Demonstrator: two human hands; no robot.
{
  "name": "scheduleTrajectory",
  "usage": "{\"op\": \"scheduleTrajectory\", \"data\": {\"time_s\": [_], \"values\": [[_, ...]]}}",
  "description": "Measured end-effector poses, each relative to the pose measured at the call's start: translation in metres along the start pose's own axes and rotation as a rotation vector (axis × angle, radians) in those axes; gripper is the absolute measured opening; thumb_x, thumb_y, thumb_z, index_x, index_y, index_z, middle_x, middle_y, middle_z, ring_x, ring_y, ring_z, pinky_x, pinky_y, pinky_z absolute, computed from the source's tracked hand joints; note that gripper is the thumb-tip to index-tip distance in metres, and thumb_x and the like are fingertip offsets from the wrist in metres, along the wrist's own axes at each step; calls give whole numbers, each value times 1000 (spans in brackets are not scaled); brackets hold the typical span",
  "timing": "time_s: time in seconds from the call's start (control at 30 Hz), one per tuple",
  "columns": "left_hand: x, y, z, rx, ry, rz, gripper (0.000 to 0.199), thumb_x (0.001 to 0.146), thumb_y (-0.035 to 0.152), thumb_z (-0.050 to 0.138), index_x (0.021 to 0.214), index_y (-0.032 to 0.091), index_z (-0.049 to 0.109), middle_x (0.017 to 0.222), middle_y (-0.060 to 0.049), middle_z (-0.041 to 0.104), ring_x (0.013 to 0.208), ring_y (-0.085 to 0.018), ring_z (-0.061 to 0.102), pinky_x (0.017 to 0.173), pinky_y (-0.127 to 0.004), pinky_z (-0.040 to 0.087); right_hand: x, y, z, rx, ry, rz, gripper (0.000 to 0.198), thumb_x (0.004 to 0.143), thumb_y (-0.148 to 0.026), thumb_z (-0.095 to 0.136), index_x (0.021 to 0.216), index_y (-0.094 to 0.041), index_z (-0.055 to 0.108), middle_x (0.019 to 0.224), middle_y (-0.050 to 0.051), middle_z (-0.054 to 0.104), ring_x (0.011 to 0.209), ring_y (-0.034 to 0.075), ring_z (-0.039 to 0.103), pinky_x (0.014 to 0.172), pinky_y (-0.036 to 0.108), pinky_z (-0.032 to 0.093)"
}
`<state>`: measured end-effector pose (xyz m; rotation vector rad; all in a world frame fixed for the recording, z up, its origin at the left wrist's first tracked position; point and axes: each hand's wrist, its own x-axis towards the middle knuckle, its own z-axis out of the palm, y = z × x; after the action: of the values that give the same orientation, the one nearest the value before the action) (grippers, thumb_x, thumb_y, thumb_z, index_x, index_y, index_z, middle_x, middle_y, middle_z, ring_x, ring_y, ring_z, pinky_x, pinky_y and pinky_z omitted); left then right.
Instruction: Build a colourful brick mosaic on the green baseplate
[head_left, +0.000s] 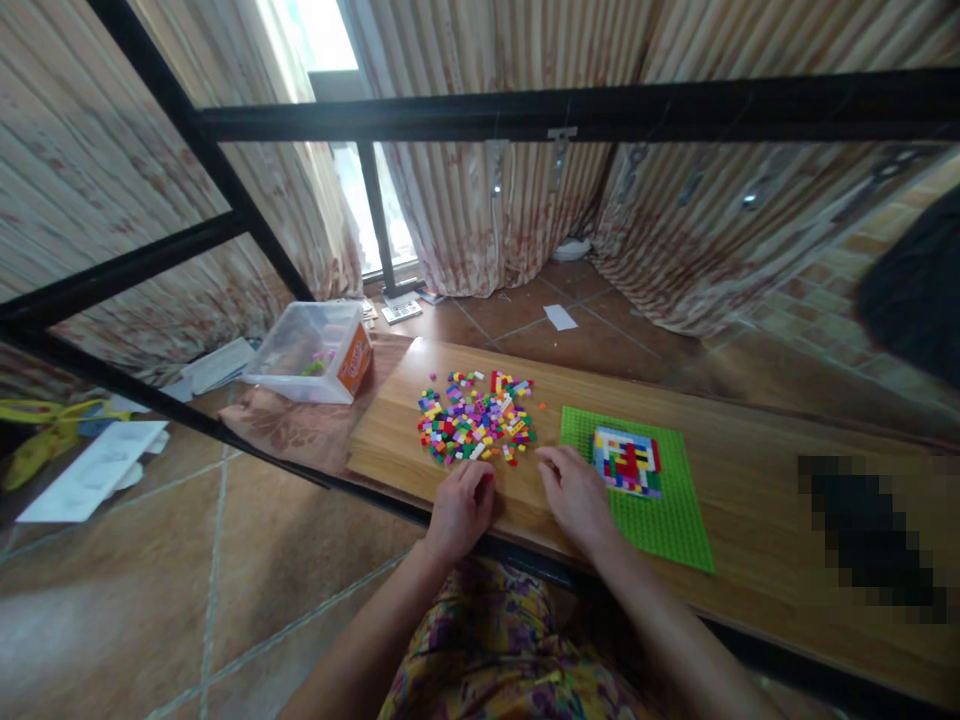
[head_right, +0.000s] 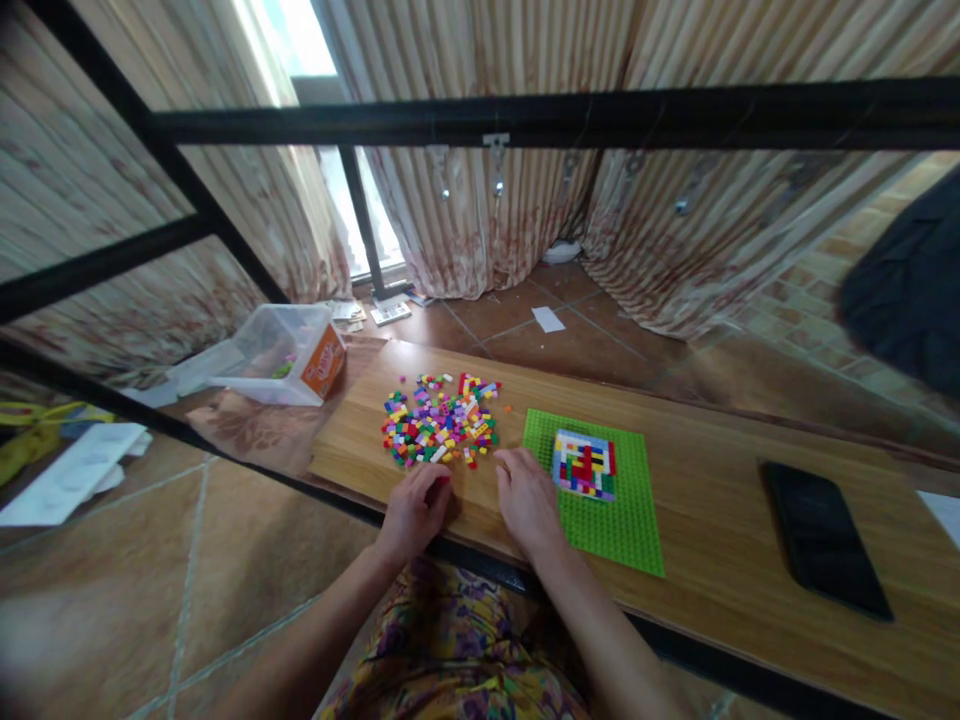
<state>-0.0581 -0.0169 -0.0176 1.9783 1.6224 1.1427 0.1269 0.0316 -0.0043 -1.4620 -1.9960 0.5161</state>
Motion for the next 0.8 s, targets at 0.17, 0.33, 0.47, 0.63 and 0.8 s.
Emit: {"op": "scheduleTrajectory", "data": {"time_s": [0.17, 0.33, 0.47, 0.63, 0.8], "values": [[1, -7, -3, 4, 37, 26, 14, 91, 12, 51, 99, 20, 59, 97, -6, 66, 92, -18, 63, 81, -29, 52, 22, -12, 10, 1, -27, -50, 23, 91, -20, 47, 101, -21, 67, 101, 7, 67, 93, 20, 62, 85, 35, 48], [-3, -8, 3, 12, 136, 2, 21, 85, 6, 55, 102, 20, 56, 99, -6, 63, 93, -18, 61, 82, -30, 53, 26, -30, 30, 42, -170, -156, 25, 93, -21, 47, 105, -23, 68, 106, 7, 63, 94, 19, 60, 85, 33, 48], [-8, -5, 1, -19, 174, -14, 13, 87, 8, 53, 93, 20, 53, 92, -4, 58, 87, -17, 58, 79, -29, 52, 34, -39, 42, -45, -237, -221, 25, 88, -21, 55, 110, -22, 67, 110, 9, 59, 104, 22, 56, 91, 35, 46], [-11, -4, -2, -51, 164, 16, 10, 90, 10, 50, 90, 20, 51, 90, -4, 56, 87, -16, 55, 80, -28, 52, 41, -43, 44, -173, -281, -250, 19, 85, -23, 61, 103, -20, 67, 112, 10, 57, 107, 24, 52, 92, 36, 45], [-10, -7, -1, -52, 142, 15, 11, 89, 9, 50, 92, 20, 52, 95, -6, 57, 91, -17, 58, 82, -29, 53, 42, -42, 44, -243, -275, -297, 13, 88, -24, 59, 100, -20, 65, 112, 9, 57, 104, 24, 52, 88, 35, 46]]}}
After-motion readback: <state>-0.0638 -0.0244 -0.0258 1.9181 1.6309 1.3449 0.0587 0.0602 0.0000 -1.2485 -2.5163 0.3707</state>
